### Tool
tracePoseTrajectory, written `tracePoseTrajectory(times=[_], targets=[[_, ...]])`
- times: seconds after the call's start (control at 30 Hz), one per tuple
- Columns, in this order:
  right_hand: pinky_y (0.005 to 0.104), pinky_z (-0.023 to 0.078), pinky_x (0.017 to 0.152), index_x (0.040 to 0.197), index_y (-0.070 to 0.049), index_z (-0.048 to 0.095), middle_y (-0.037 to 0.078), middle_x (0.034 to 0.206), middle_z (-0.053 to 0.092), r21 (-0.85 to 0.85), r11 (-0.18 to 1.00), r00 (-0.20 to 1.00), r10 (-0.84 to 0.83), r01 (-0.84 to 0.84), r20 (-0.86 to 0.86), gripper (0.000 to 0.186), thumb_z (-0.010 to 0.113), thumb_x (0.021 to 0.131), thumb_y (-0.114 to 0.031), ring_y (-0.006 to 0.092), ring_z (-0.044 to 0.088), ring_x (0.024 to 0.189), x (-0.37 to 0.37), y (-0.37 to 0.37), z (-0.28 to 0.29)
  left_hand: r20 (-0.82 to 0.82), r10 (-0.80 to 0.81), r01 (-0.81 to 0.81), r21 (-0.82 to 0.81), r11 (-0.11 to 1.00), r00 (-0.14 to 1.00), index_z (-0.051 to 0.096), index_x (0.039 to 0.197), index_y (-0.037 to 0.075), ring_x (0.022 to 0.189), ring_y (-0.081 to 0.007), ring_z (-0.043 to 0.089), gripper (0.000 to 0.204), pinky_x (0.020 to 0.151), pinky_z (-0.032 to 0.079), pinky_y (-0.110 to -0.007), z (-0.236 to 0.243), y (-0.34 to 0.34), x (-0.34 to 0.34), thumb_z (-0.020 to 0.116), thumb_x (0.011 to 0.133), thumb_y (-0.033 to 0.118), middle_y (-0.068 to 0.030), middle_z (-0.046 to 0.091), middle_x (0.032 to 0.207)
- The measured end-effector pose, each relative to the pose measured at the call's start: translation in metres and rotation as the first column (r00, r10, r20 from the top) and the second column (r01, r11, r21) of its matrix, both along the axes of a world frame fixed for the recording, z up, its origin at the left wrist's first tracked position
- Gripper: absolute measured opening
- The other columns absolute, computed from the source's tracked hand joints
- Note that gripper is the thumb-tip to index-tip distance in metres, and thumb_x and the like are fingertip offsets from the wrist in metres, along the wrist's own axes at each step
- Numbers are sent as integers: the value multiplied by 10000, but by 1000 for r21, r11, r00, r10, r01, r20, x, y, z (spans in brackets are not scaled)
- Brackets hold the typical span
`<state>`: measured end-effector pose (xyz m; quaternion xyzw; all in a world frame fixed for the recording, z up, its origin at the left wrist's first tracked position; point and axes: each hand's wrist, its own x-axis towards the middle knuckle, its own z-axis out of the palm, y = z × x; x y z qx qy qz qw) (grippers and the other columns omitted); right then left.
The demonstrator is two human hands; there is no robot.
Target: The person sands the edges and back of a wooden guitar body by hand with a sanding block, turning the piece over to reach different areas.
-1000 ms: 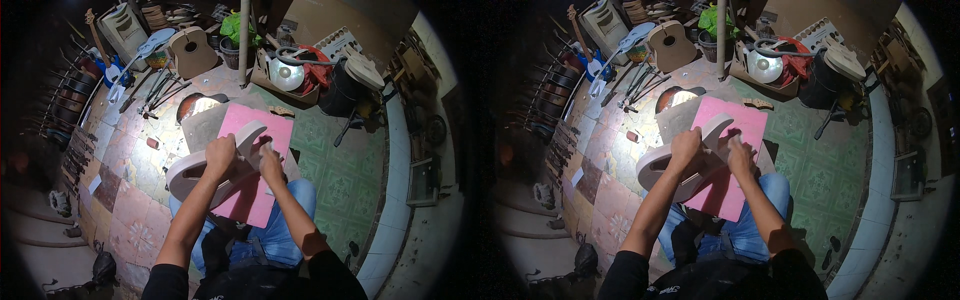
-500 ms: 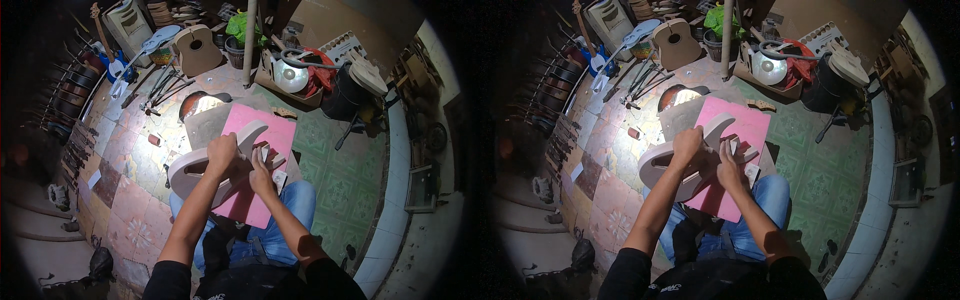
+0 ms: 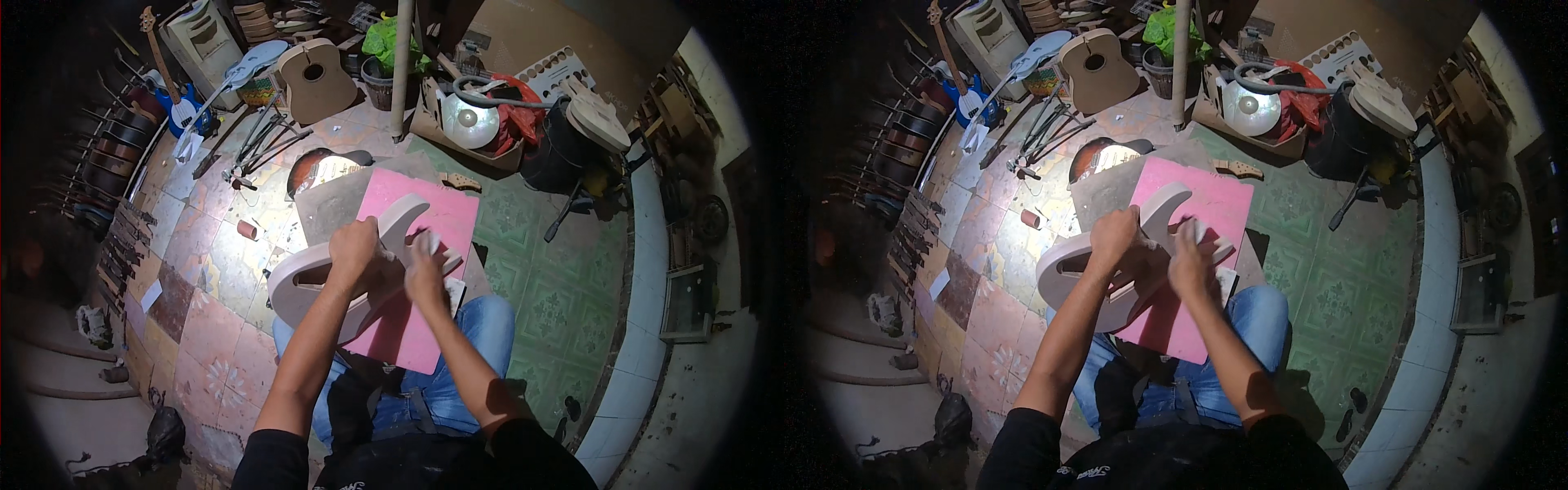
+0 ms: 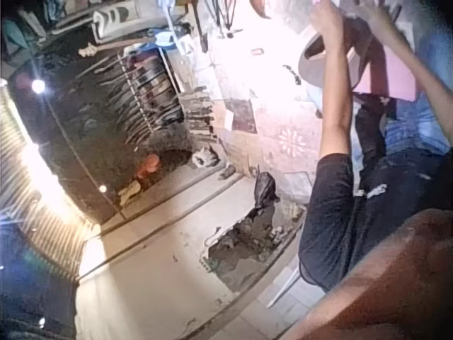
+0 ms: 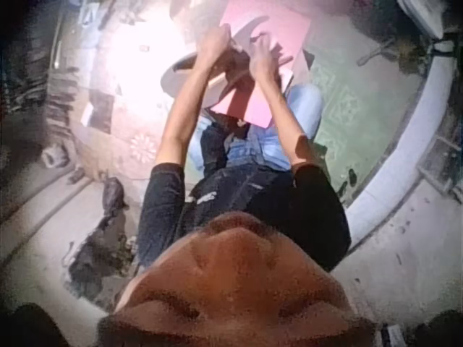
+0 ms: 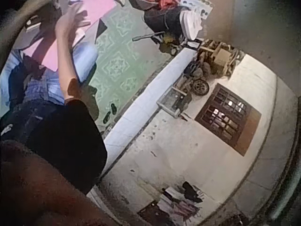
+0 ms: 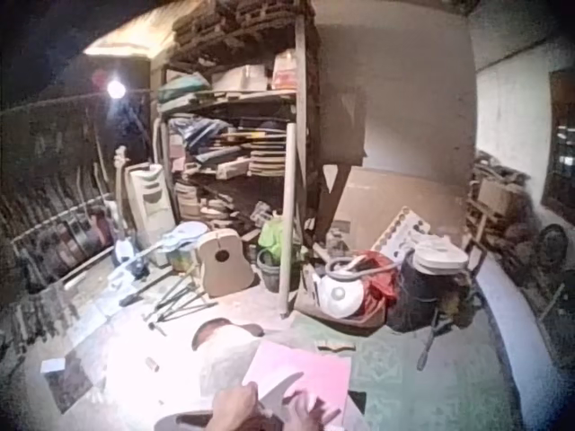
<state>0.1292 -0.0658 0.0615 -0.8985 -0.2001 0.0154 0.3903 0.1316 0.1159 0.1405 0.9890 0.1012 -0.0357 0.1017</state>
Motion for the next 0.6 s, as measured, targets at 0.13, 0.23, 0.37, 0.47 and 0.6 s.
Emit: tracePoseTrajectory(times=[0.13, 0.23, 0.37, 0.47, 0.6], targets=[[453, 375, 1174, 1587, -22, 285, 272, 1636, 264, 15, 994, 994, 105, -105, 34, 750, 478, 865, 35, 435, 310, 1488, -3, -16, -32, -35, 34, -34, -11, 999, 999, 677, 1010, 39, 869, -404, 744, 176, 739, 591, -505, -5, 1, 7, 566, 930, 150, -220, 744, 909], [434, 428, 1130, 1574, -60, 350, 275, 1570, 382, -60, 996, 993, -72, 67, -94, 722, 443, 866, 49, 439, 445, 1402, 45, -35, -33, -23, 17, -18, -19, 1000, 1000, 671, 1019, 40, 865, -417, 738, 191, 742, 584, -525, 1, 1, 3, 563, 928, 168, -230, 737, 896], [413, 436, 1125, 1504, -29, 462, 309, 1508, 449, 81, 996, 999, -38, 36, 29, 643, 429, 865, 33, 445, 485, 1366, 58, -37, -9, -9, 36, -36, -14, 999, 999, 664, 1012, 35, 842, -431, 733, 206, 732, 578, -546, -2, -4, -6, 532, 944, 177, -242, 728, 875], [445, 455, 1100, 1462, -5, 502, 305, 1512, 447, -29, 997, 992, 79, -76, 100, 607, 447, 860, 40, 450, 505, 1342, 40, -47, -31, 64, 21, -18, -47, 999, 998, 657, 1000, 32, 821, -428, 734, 188, 714, 579, -544, -4, -16, 3, 532, 945, 161, -242, 726, 860], [484, 477, 1060, 1405, 28, 528, 290, 1484, 484, 57, 979, 978, 190, -195, 89, 548, 475, 860, 52, 461, 528, 1303, 0, -22, -14, 49, 53, -51, -35, 998, 997, 651, 991, 31, 806, -426, 735, 178, 698, 578, -540, -4, -5, -12, 538, 942, 160, -241, 724, 845]])
